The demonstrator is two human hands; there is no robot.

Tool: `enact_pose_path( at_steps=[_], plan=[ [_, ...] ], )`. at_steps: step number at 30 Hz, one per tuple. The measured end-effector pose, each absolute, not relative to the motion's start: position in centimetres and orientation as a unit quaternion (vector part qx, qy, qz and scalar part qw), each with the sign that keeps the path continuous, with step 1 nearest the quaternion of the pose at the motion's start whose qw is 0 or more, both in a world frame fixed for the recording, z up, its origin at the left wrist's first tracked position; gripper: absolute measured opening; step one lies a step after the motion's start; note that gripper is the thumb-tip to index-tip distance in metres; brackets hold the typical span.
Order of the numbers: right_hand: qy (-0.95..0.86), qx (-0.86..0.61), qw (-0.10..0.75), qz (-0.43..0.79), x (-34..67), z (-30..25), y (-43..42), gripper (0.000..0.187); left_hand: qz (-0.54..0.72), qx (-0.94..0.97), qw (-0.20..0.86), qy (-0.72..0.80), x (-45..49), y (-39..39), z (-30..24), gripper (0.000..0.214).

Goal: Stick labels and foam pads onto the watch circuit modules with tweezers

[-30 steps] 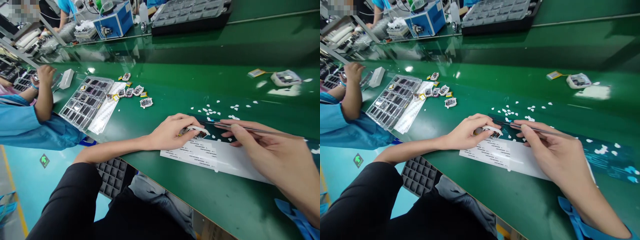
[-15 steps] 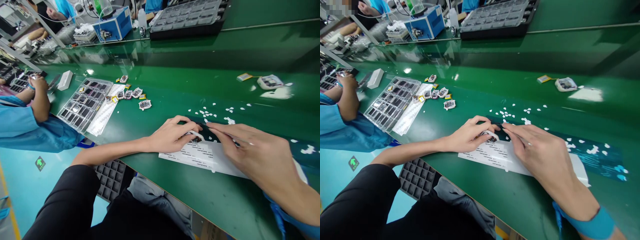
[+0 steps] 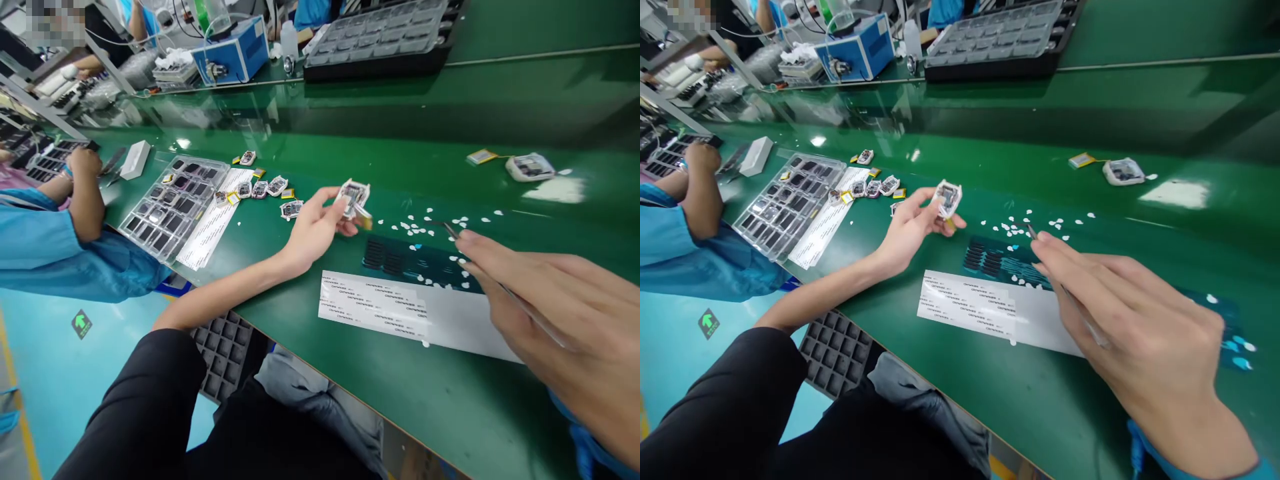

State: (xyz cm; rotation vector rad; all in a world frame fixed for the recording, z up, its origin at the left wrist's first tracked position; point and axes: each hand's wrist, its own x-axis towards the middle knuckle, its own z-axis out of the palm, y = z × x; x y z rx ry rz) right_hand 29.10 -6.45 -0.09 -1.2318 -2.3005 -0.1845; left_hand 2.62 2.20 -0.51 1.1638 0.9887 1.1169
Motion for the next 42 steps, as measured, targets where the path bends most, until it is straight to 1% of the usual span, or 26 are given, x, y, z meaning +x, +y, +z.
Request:
enact_pose_path(
  at_steps=[3,5,7,10,12,14,16,21,25,28,30,32,34,42],
  plan=[
    [-0.839,-0.458,0.280,-0.086,29.1,-0.5,-6.5,0.061,0.350,0.361,0.736,0.453,2.7,2.9,-0.4,0.024],
    [-0.830,-0.454,0.308,-0.101,28.7,-0.8,-6.4,0.061,0.302,0.328,0.790,0.421,2.8,2.8,-0.3,0.031],
    [-0.833,-0.438,0.323,-0.101,28.6,-1.2,-6.5,0.063,0.285,0.340,0.811,0.381,2.9,2.4,-0.2,0.033],
    [-0.835,-0.441,0.317,-0.087,29.6,-2.6,-7.8,0.060,0.301,0.394,0.792,0.356,2.9,1.7,-0.2,0.024],
    [-0.838,-0.456,0.289,-0.081,31.0,-4.6,-9.4,0.056,0.340,0.433,0.742,0.384,3.0,1.4,-0.4,0.016],
    [-0.849,-0.455,0.258,-0.080,32.6,-6.9,-11.1,0.054,0.386,0.453,0.686,0.418,3.2,1.1,-0.6,0.015],
    [-0.854,-0.449,0.249,-0.079,33.9,-9.1,-12.5,0.052,0.418,0.448,0.662,0.432,3.3,0.9,-0.7,0.019],
    [-0.853,-0.450,0.253,-0.079,34.6,-11.4,-13.5,0.049,0.415,0.409,0.694,0.423,3.6,0.4,-0.2,0.046],
    [-0.855,-0.448,0.251,-0.079,33.8,-10.5,-12.9,0.047,0.416,0.395,0.709,0.410,3.7,0.0,0.2,0.055],
    [-0.864,-0.430,0.247,-0.090,31.9,-7.9,-11.4,0.046,0.419,0.403,0.704,0.408,3.8,-0.4,0.3,0.060],
    [-0.876,-0.391,0.256,-0.120,30.1,-5.7,-10.0,0.047,0.422,0.418,0.694,0.408,4.0,-0.6,0.3,0.062],
    [-0.887,-0.337,0.264,-0.174,28.5,-3.7,-8.7,0.053,0.427,0.430,0.683,0.408,4.1,-0.8,0.4,0.063],
    [-0.890,-0.317,0.264,-0.194,27.4,-2.4,-7.9,0.056,0.433,0.434,0.677,0.407,4.1,-1.0,0.4,0.063],
    [-0.895,-0.302,0.283,-0.164,27.2,-2.1,-7.8,0.055,0.426,0.446,0.664,0.423,4.1,-1.0,0.0,0.060]
  ],
)
